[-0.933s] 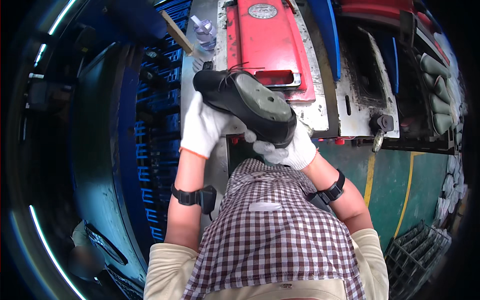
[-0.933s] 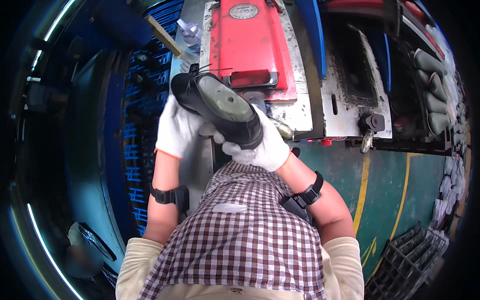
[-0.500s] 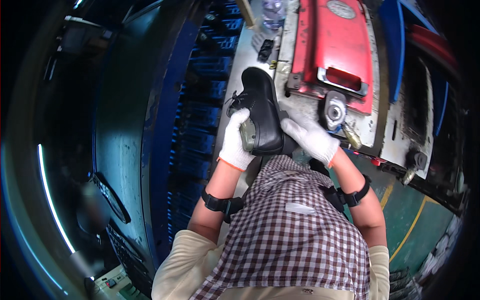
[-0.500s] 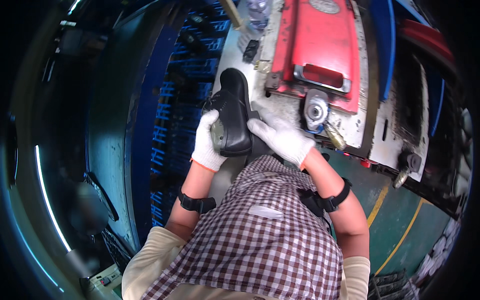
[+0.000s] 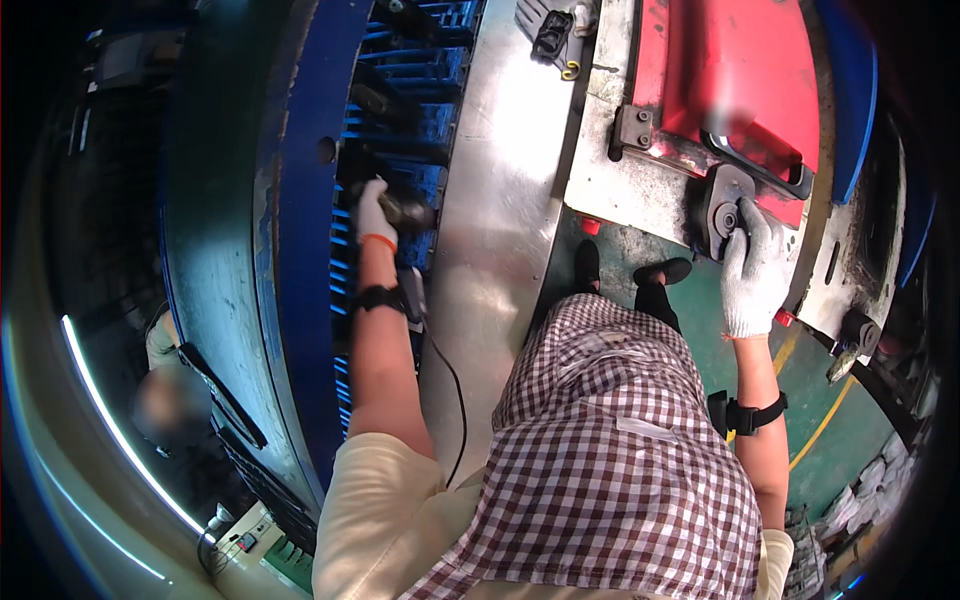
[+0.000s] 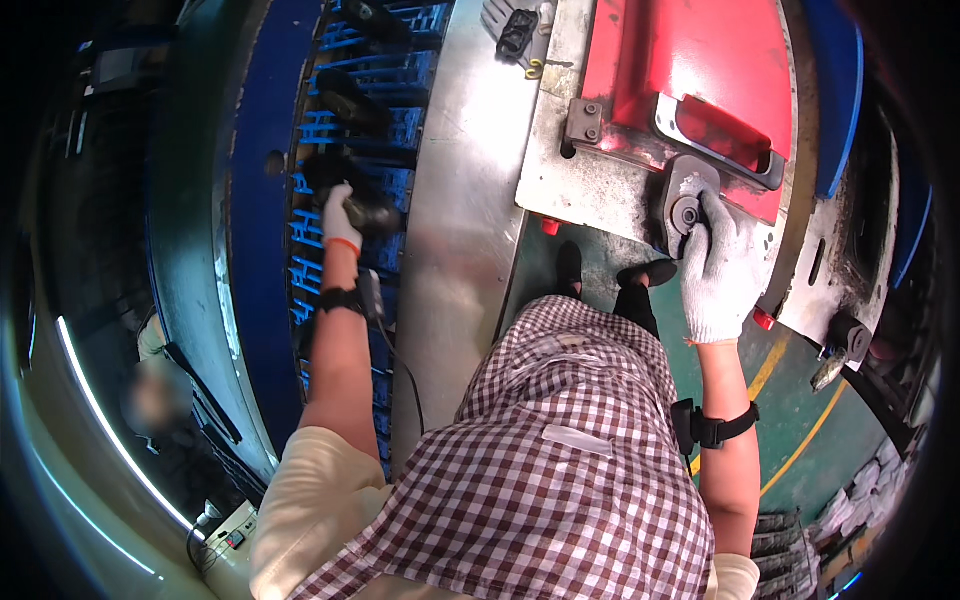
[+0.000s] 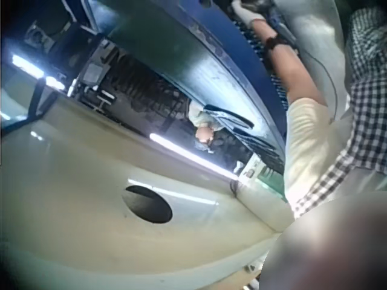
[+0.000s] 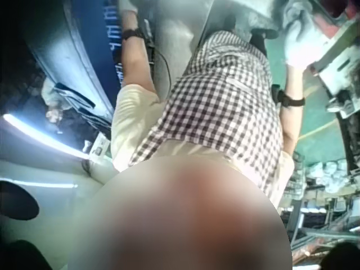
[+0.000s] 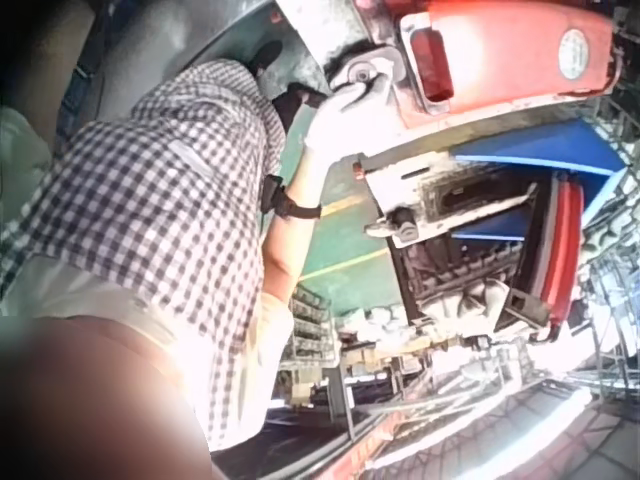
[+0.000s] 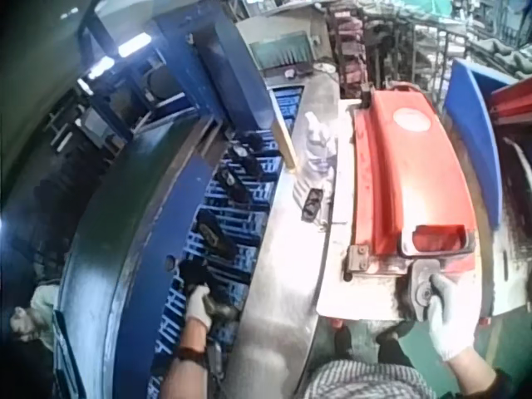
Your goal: The person removes a shoe from a machine, places it on a conveyor belt, and then takes another shoe from the belt to place into the machine and press a lever.
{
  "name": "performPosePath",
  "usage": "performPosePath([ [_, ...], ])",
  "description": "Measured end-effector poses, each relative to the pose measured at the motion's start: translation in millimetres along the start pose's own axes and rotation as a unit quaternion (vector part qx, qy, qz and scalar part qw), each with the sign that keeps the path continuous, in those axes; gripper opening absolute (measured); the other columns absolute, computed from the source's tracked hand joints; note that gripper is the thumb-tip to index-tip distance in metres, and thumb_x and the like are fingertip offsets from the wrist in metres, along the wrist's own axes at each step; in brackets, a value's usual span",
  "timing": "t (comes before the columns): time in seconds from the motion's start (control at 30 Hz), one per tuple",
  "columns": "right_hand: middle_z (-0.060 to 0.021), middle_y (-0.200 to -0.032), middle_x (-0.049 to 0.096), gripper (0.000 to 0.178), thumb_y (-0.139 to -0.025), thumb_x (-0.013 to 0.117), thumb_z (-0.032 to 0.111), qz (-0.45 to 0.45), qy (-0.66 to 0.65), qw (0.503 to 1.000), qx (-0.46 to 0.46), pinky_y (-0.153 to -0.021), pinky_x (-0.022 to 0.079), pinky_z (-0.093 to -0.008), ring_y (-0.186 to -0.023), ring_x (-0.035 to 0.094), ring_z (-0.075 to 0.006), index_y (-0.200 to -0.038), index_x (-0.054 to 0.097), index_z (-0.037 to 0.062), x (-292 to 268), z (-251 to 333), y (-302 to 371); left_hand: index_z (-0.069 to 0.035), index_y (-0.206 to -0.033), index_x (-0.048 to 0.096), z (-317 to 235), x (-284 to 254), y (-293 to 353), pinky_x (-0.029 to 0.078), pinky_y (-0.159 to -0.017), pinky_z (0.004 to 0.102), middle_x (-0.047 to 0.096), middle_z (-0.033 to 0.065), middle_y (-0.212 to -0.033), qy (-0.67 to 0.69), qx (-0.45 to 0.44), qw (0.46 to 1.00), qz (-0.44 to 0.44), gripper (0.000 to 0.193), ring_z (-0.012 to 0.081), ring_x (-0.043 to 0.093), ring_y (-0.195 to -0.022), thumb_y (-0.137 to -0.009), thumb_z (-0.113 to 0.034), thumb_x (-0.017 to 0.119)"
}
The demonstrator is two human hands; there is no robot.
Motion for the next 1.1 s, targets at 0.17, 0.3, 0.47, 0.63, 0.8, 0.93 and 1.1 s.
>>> performPosePath([
  [0.17,-0.0159,-0.124,0.067,0.039,-0.092,0.063,0.003,0.004,0.012,1.0,-0.025,-0.101,0.05,-0.0424,-0.115,0.064,-0.034,-0.131,0.066,0.0065,4.2,7.0,1.5,0.002,-0.153,0.037,-62.9,-29.1,-54.9,0.048,-0.108,0.0464,0.056,0.0215,-0.143,-0.271,0.172,0.936,-0.143,0.089,0.0386,0.058,-0.128,-0.086,-0.039,0.077],
  [0.3,-0.017,-0.125,0.067,0.038,-0.094,0.06,0.003,0.009,0.031,0.999,-0.004,-0.103,0.049,-0.041,-0.116,0.064,-0.0341,-0.131,0.066,0.0046,11.1,2.2,5.2,0.001,-0.16,0.028,-44.2,-10.6,-37.1,0.042,-0.115,0.0482,0.041,0.0275,-0.159,-0.406,0.081,0.891,-0.187,0.089,0.0434,0.044,-0.144,-0.096,-0.048,0.065],
  [0.47,-0.015,-0.129,0.067,0.037,-0.097,0.058,0.005,0.001,0.022,1.0,-0.021,-0.105,0.049,-0.04,-0.118,0.064,-0.0315,-0.133,0.065,0.0028,10.0,-7.9,10.2,0.001,-0.159,0.03,-0.2,-68.4,80.1,0.03,-0.122,0.0481,0.035,0.0276,-0.162,-0.42,0.163,0.853,-0.263,0.089,0.0442,0.033,-0.15,-0.097,-0.054,0.061],
  [0.63,-0.0173,-0.125,0.067,0.037,-0.1,0.056,0.003,0.013,-0.01,1.0,0.003,-0.102,0.05,-0.0357,-0.113,0.066,-0.0269,-0.136,0.063,0.0001,21.2,-34.5,12.7,-0.003,-0.153,0.035,42.5,-237.3,203.7,0.032,-0.117,0.0558,0.044,0.0219,-0.155,-0.41,-0.078,0.673,-0.611,0.091,0.0366,0.044,-0.144,-0.088,-0.055,0.07],
  [0.8,-0.0172,-0.125,0.068,0.036,-0.102,0.053,0.002,-0.004,-0.01,1.0,0.002,-0.1,0.051,-0.0339,-0.114,0.066,-0.0241,-0.137,0.062,-0.0024,18.8,-43.4,12.1,-0.004,-0.138,0.057,108.7,-322.4,113.4,0.037,-0.115,0.0557,0.06,0.0159,-0.142,0.024,-0.12,0.953,-0.278,0.07,0.0378,0.053,-0.136,-0.093,-0.057,0.06],
  [0.93,-0.0169,-0.13,0.066,0.038,-0.102,0.052,0.002,-0.005,0.012,0.999,-0.037,-0.103,0.05,-0.0342,-0.118,0.065,-0.0252,-0.139,0.061,-0.0011,22.9,-29.3,7.5,-0.005,-0.135,0.061,123.4,-359.7,74.4,0.041,-0.113,0.0559,0.064,0.0151,-0.136,0.115,-0.191,0.965,-0.14,0.06,0.0368,0.057,-0.13,-0.096,-0.051,0.056],
  [1.1,-0.0175,-0.121,0.068,0.035,-0.1,0.057,0.009,-0.019,0.004,1.0,-0.001,-0.099,0.051,-0.0373,-0.112,0.066,-0.0288,-0.134,0.065,0.0028,18.9,-31.9,15.2,-0.004,-0.132,0.063,134.0,-339.6,92.3,0.047,-0.11,0.0546,0.067,0.0144,-0.131,0.206,-0.127,0.965,-0.104,0.049,0.0351,0.063,-0.123,-0.099,-0.039,0.059],
])
Point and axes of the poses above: each hand's wrist, its own y-axis away from the middle knuckle, its own x-axis out of the palm, z = x × y, the point moved 8 cm from there along -y, towards the middle knuckle
